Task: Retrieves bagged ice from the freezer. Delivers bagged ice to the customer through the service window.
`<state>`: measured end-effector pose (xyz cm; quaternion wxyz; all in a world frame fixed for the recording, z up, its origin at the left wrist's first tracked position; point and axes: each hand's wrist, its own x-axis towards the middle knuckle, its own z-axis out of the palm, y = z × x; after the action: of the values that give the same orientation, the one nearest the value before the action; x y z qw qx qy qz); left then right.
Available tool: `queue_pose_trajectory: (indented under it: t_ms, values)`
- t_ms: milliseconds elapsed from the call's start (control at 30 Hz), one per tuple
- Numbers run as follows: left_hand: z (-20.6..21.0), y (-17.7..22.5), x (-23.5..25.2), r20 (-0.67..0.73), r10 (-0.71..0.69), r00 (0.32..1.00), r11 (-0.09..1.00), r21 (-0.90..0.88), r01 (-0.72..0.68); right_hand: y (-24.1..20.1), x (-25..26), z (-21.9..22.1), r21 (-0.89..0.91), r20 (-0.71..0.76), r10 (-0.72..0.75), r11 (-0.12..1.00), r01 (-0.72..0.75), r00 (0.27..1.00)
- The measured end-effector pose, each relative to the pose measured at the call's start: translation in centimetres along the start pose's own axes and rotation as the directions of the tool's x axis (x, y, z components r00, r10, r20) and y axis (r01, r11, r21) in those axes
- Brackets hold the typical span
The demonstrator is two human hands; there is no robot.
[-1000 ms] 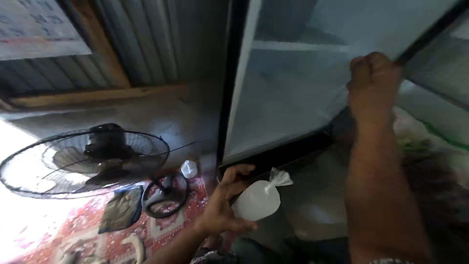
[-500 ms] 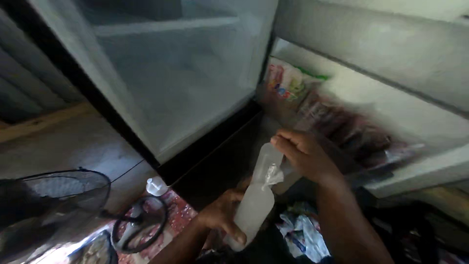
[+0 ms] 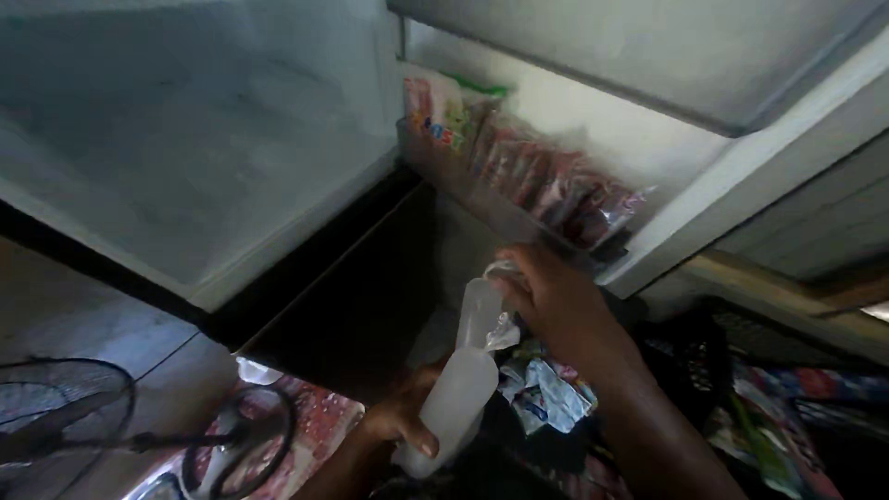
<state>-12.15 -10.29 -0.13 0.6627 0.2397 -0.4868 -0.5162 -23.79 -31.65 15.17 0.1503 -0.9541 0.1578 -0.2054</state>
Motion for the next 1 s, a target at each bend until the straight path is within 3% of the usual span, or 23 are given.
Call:
queue_pose_trajectory:
  t_ms: [67,133,167,233,300,367,400,500,567,633,767,900,1000]
  values:
    - [-0.6,0.0,-0.6,-0.017,-0.012,1.0,0.999,0.036,0.013,0.0,-2.3,-2.2,-0.004,-0.355,-0.102,0.994,0.107,0.929]
    - [-1.5,0.0,-1.7,-0.05,-0.049,0.998,0.996,0.069,0.052,2.0,-3.7,-5.3,-0.007,-0.706,-0.14,0.982,0.19,0.694]
    - [-2.0,0.1,-2.2,-0.074,-0.08,0.994,0.994,0.073,0.086,3.7,-3.9,-6.9,0.007,-0.802,-0.107,0.982,0.189,0.587]
    - [-2.7,0.2,-3.2,-0.092,-0.13,0.987,0.987,0.084,0.138,6.5,-3.2,-8.9,0.205,-0.861,0.122,0.972,0.117,0.494]
    - [-3.3,0.2,-4.1,-0.088,-0.161,0.983,0.984,0.068,0.167,8.0,-1.8,-8.5,0.534,-0.718,0.49,0.843,-0.06,0.494]
    - [-3.8,-0.1,-5.0,-0.075,-0.194,0.978,0.978,0.066,0.199,9.7,-0.8,-6.4,0.757,-0.529,0.696,0.645,-0.1,0.485]
    - [-4.0,-0.3,-5.4,-0.06,-0.218,0.974,0.973,0.067,0.222,10.2,-0.9,-5.5,0.803,-0.477,0.73,0.589,-0.094,0.49]
    - [-4.0,0.3,-6.6,-0.126,-0.34,0.932,0.91,0.204,0.36,10.2,-2.8,-3.2,0.788,-0.486,0.678,0.613,-0.06,0.552]
    - [-3.8,0.9,-6.7,-0.186,-0.478,0.858,0.771,0.379,0.512,8.0,-3.9,-2.2,0.738,-0.518,0.644,0.669,-0.087,0.562]
    - [-3.5,0.6,-6.5,-0.139,-0.602,0.786,0.66,0.467,0.588,5.1,-5.1,-1.1,0.682,-0.556,0.608,0.724,-0.108,0.567]
    - [-4.1,-3.2,-7.1,0.268,-0.56,0.784,0.768,0.522,0.37,-1.6,-6.8,1.2,0.585,-0.589,0.536,0.799,-0.138,0.604]
    - [-0.6,-3.1,-6.5,0.358,-0.687,0.633,0.705,0.54,0.46,-7.5,-11.5,2.6,0.548,-0.449,0.483,0.813,-0.196,0.751]
    - [1.3,-3.8,-7.4,0.289,-0.739,0.608,0.669,0.419,0.614,-10.7,-17.9,2.6,0.401,-0.487,0.477,0.866,-0.298,0.732]
